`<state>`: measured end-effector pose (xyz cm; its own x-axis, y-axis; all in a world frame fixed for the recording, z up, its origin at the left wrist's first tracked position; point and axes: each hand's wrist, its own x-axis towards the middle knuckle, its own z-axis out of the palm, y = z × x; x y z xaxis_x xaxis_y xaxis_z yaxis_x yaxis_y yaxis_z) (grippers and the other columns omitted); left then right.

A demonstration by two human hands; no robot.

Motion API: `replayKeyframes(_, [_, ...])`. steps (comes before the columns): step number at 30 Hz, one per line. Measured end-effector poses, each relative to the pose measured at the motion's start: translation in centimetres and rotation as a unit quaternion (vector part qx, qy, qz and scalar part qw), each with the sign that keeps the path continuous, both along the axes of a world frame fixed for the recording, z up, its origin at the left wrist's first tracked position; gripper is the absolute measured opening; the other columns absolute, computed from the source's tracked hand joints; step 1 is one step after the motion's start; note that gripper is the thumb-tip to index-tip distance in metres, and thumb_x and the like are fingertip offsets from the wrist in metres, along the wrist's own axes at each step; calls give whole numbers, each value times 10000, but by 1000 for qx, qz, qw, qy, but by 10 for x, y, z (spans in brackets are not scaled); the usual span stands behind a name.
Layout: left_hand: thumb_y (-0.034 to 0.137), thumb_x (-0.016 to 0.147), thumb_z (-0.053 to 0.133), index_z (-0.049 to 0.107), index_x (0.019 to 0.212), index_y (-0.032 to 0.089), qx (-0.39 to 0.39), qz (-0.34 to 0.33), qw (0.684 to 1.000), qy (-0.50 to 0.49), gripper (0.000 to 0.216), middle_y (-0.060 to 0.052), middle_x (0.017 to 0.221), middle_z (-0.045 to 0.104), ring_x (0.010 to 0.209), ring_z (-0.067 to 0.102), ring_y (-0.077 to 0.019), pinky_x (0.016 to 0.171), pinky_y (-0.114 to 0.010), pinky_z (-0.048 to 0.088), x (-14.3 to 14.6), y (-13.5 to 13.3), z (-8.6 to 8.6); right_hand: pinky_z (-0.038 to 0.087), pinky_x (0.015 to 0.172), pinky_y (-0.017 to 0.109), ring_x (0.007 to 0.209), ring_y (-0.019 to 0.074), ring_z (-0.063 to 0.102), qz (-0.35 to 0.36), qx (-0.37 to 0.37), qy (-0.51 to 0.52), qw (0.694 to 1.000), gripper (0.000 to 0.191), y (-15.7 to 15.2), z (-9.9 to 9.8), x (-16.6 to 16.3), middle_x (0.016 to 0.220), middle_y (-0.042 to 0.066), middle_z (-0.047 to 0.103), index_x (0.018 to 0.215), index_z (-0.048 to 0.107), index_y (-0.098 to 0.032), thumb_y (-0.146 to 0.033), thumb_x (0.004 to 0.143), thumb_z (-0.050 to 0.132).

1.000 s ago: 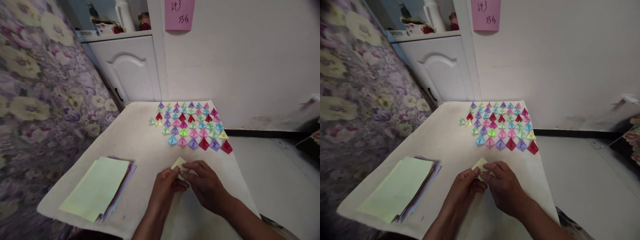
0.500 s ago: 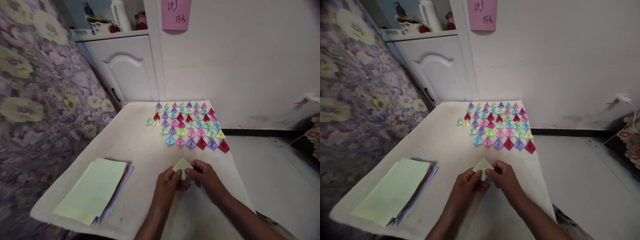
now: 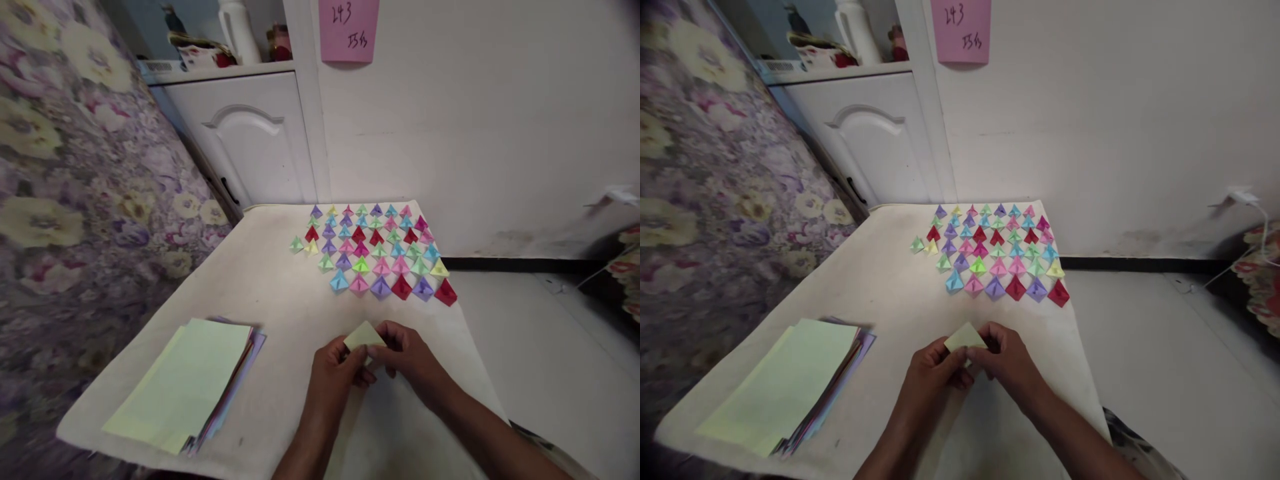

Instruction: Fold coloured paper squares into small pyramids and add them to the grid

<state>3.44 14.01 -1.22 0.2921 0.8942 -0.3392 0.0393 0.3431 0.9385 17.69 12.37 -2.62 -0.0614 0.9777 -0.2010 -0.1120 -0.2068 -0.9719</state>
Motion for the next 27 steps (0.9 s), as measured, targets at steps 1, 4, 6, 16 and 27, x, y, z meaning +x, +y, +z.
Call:
replayKeyframes(1, [313,743,608,635,810,87,0,-2,1000,3,237,-19,466,607,443,565,-135,468,-223,428,0,-1,0,304,420,199,485,82,422,2,2,-5,1000,198,0,0,1,592,-30,517,727,561,-155,-322,680,658])
replayKeyframes(4, [323,735,620,635,790,93,0,2,1000,6,238,-12,448,596,427,548,-128,459,-217,413,2,-3,0,296,433,203,477,78,397,-7,3,-22,1000,180,0,1,2,575,-32,506,699,561,-156,-323,715,623])
replayKeyframes(6, [328,713,643,634,771,100,4,14,1000,10,236,-3,440,586,421,535,-124,455,-214,405,4,-4,1,294,440,207,474,77,385,-17,-1,-23,1000,182,0,1,1,563,-37,490,673,546,-161,-322,720,616])
replayKeyframes(16, [349,697,651,601,655,139,24,12,1000,2,220,30,396,524,377,444,-97,428,-201,321,6,-6,-4,291,473,213,515,90,407,-24,16,-7,1000,199,3,5,8,576,-35,493,669,557,-168,-343,687,650])
replayKeyframes(27, [302,689,659,646,739,136,10,2,1000,-27,175,41,444,518,413,427,-87,448,-194,314,6,-5,-2,226,434,200,452,57,352,-22,-30,82,996,233,3,9,11,532,-54,469,689,559,-155,-363,688,662])
